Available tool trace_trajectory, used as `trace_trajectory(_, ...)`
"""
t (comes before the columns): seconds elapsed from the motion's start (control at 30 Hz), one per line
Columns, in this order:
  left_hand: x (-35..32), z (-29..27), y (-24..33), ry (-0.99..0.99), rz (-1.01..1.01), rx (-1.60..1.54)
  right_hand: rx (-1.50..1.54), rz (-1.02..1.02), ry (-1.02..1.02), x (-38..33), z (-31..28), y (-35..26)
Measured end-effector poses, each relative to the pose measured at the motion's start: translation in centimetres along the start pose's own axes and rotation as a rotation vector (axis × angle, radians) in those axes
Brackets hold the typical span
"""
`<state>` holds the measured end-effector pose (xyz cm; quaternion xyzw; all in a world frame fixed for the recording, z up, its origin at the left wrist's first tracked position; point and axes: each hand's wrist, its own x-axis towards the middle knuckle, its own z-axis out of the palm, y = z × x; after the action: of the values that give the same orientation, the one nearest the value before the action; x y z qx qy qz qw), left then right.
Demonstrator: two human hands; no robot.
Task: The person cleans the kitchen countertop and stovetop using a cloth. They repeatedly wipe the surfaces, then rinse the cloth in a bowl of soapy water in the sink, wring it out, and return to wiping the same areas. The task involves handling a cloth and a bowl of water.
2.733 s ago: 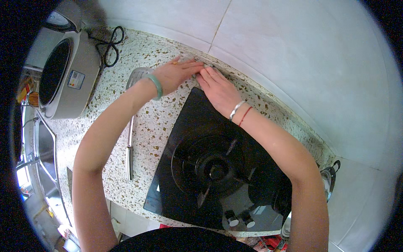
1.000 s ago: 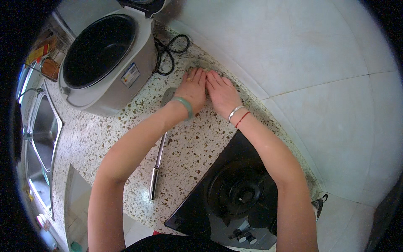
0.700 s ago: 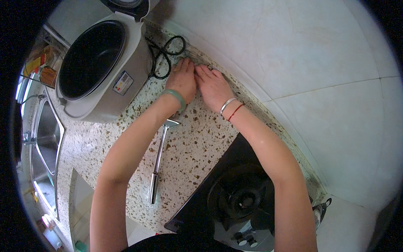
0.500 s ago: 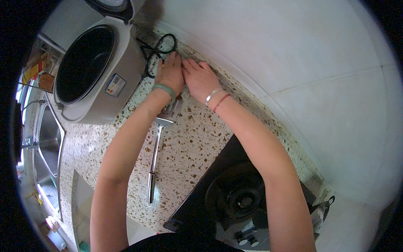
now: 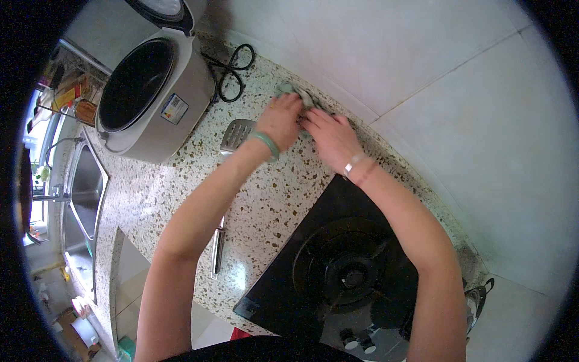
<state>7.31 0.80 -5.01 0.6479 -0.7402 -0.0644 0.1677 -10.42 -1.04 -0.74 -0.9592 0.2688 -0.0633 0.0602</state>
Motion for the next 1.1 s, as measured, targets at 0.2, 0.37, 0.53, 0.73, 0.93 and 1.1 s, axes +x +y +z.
trace_trajectory(0.2, -0.2, -0.9, 0.5, -0.048, -0.081, 0.223, -0.076, -0.004, 0.003, 1.1, 0.8, 0.5)
trace_trajectory(0.37, 1.6, -1.9, -3.3, -0.084, -0.211, 0.27, -0.095, -0.066, 0.101, 7.1, 2.4, -0.2)
trace_trajectory(0.53, 2.6, -2.5, -6.1, 0.022, -0.3, 0.301, -0.001, -0.047, 0.204, 11.5, 3.9, -1.0)
trace_trajectory(0.73, 2.8, -3.2, -5.3, -0.012, -0.331, 0.254, 0.093, -0.068, 0.174, 11.6, 3.1, -0.5)
trace_trajectory(0.93, -1.5, -3.6, 0.9, -0.188, -0.264, 0.294, 0.052, -0.06, 0.016, 4.0, 1.5, -0.2)
trace_trajectory(1.1, -3.9, -3.2, 2.7, -0.173, -0.182, 0.299, 0.027, -0.028, -0.001, 0.6, 1.3, -1.0)
